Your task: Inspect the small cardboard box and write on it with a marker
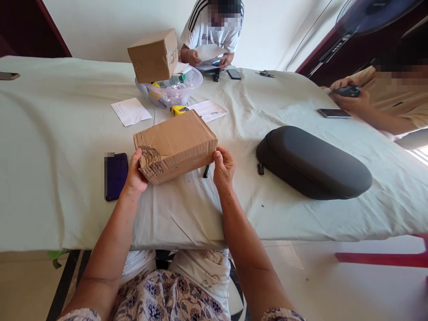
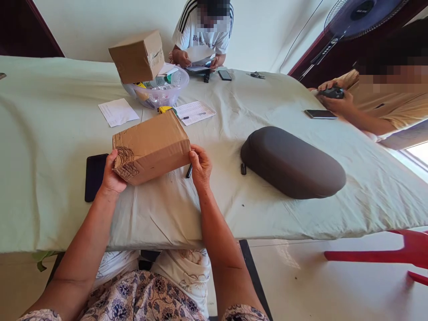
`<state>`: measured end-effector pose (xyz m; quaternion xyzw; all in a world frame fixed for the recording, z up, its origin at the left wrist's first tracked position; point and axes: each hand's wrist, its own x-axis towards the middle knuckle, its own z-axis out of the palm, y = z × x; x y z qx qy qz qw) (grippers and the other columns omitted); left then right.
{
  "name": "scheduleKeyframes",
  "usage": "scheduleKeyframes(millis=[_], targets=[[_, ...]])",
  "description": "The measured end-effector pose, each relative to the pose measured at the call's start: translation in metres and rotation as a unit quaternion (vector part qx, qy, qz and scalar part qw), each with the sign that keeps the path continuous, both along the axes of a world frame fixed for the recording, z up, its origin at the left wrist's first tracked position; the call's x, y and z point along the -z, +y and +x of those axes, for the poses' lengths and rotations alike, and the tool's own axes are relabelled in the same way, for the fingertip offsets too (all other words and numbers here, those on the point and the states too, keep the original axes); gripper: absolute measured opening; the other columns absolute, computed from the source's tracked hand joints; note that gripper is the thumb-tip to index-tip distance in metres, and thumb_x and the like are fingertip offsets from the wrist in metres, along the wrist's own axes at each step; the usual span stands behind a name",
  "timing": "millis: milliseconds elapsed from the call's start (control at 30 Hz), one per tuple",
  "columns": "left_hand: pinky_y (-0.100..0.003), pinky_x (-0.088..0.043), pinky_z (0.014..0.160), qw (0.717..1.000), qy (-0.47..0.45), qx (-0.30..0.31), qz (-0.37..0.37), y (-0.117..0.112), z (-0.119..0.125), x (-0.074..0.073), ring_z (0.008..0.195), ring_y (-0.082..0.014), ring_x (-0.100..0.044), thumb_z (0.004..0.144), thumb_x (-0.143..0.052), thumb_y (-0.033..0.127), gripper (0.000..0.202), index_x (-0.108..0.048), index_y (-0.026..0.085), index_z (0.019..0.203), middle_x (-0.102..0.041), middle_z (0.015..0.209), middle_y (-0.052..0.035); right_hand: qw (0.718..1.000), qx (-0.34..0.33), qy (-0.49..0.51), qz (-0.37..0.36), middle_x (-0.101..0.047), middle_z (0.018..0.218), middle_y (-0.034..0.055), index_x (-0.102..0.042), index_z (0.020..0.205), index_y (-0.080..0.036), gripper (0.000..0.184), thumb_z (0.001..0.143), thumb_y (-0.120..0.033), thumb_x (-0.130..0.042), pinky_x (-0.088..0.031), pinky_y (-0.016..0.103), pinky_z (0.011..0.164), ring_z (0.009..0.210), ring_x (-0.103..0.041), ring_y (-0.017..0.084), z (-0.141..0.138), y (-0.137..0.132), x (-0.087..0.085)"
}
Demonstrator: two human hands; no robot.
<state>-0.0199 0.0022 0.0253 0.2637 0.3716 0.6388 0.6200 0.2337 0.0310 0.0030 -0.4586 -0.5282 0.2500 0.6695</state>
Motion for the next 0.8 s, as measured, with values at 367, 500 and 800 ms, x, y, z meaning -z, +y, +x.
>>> scheduleKeyframes(millis=[367, 500, 800], targets=[[-0.052, -0.057, 0.103, 1.000, -0.015, 0.000, 0.009, 0.001, -0.009, -0.004, 0.128, -0.0336, -0.065, 0.081, -0.066, 0.061, 0.049, -0.070, 0.023, 0.113, -0.076, 0.118, -0.0079, 0.996, -0.064, -0.060, 0.029, -0.078, 0.110, 0.0058, -0.075, 0.105, -0.026, 0.042, 0.092, -0.062, -0.058, -0.057, 0.043, 0.098, 0.109, -0.072, 0.023, 0.001, -0.006, -0.005], [-0.053, -0.056, 0.105, 1.000, -0.012, 0.007, 0.013, -0.001, -0.008, -0.009, 0.132, -0.0332, -0.062, 0.084, -0.061, 0.067, 0.056, -0.069, 0.025, 0.119, -0.073, 0.128, -0.0079, 0.995, -0.073, -0.054, 0.047, -0.077, 0.119, 0.0063, -0.074, 0.112, -0.027, 0.041, 0.094, -0.059, -0.057, -0.054, 0.045, 0.106, 0.118, -0.069, 0.024, 0.000, -0.007, -0.007], [-0.046, -0.049, 0.116, 0.994, 0.072, -0.027, 0.082, -0.001, 0.007, -0.001, 0.154, -0.0290, -0.036, 0.070, -0.062, 0.087, 0.074, -0.069, 0.033, 0.120, -0.061, 0.147, -0.0025, 0.999, -0.012, 0.029, 0.029, -0.073, 0.097, 0.0039, -0.069, 0.106, -0.023, 0.038, 0.091, -0.057, -0.060, -0.060, 0.031, 0.071, 0.077, -0.067, 0.014, -0.009, 0.002, 0.012]])
